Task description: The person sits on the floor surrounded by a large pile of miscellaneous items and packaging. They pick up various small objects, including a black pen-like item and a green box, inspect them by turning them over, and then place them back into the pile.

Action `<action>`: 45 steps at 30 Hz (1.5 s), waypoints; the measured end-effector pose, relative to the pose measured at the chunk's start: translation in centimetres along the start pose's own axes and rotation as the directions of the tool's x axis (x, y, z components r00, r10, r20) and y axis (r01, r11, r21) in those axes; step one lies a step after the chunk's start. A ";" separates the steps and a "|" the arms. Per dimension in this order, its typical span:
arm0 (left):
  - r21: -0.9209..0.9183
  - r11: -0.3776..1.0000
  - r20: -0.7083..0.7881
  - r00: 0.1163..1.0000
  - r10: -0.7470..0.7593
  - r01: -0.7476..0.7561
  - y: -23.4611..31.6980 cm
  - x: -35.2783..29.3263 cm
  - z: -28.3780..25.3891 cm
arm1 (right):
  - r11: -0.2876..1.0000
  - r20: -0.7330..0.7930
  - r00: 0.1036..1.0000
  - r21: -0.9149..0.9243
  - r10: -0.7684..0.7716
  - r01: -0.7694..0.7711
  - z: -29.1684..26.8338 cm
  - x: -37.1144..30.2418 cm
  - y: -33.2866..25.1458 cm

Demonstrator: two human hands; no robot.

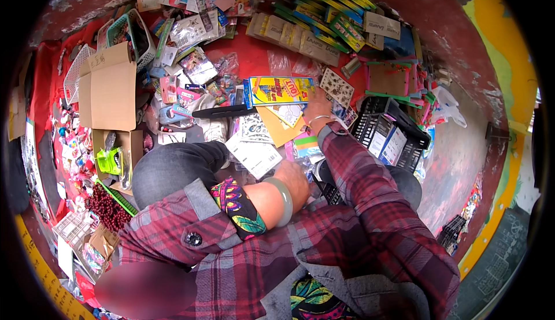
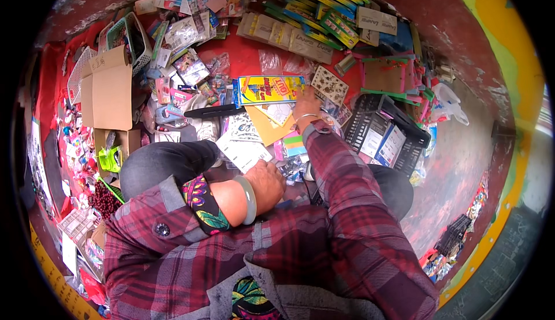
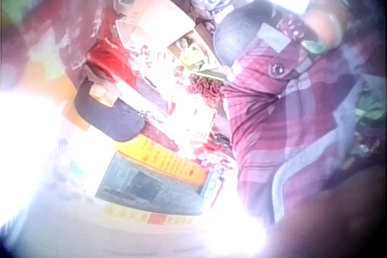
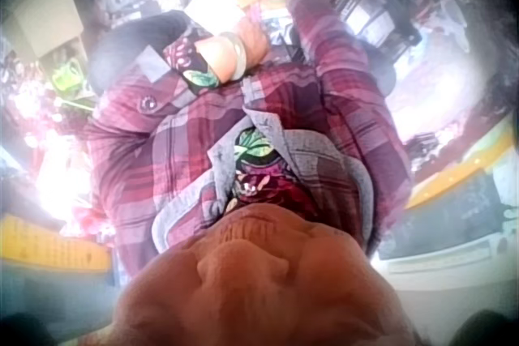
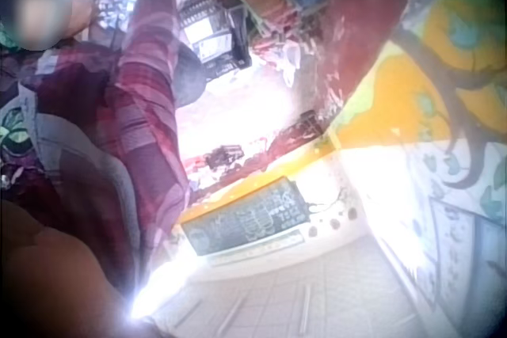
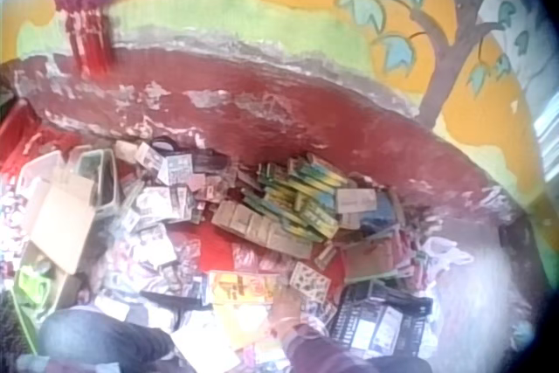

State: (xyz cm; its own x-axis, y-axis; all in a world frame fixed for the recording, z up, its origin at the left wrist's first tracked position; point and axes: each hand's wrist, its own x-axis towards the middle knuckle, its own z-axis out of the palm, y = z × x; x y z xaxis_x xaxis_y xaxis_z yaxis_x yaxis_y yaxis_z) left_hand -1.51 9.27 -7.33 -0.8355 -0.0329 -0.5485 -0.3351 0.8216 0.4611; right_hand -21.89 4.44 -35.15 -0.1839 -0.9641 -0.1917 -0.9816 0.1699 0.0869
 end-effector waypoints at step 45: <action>0.052 0.997 -0.108 0.992 -0.058 0.064 -0.4 -0.8 0.2 | 0.929 0.320 0.946 0.334 0.044 -0.157 5.3 6.5 0.3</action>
State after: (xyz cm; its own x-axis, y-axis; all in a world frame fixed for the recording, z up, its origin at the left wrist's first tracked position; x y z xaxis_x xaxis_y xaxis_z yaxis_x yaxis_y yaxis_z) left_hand -0.61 9.10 -7.24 -0.8569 -0.1421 -0.4955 -0.3647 0.8465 0.3880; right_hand -23.68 -0.69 -41.56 -0.2339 -0.8395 -0.4904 -0.9007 0.3771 -0.2159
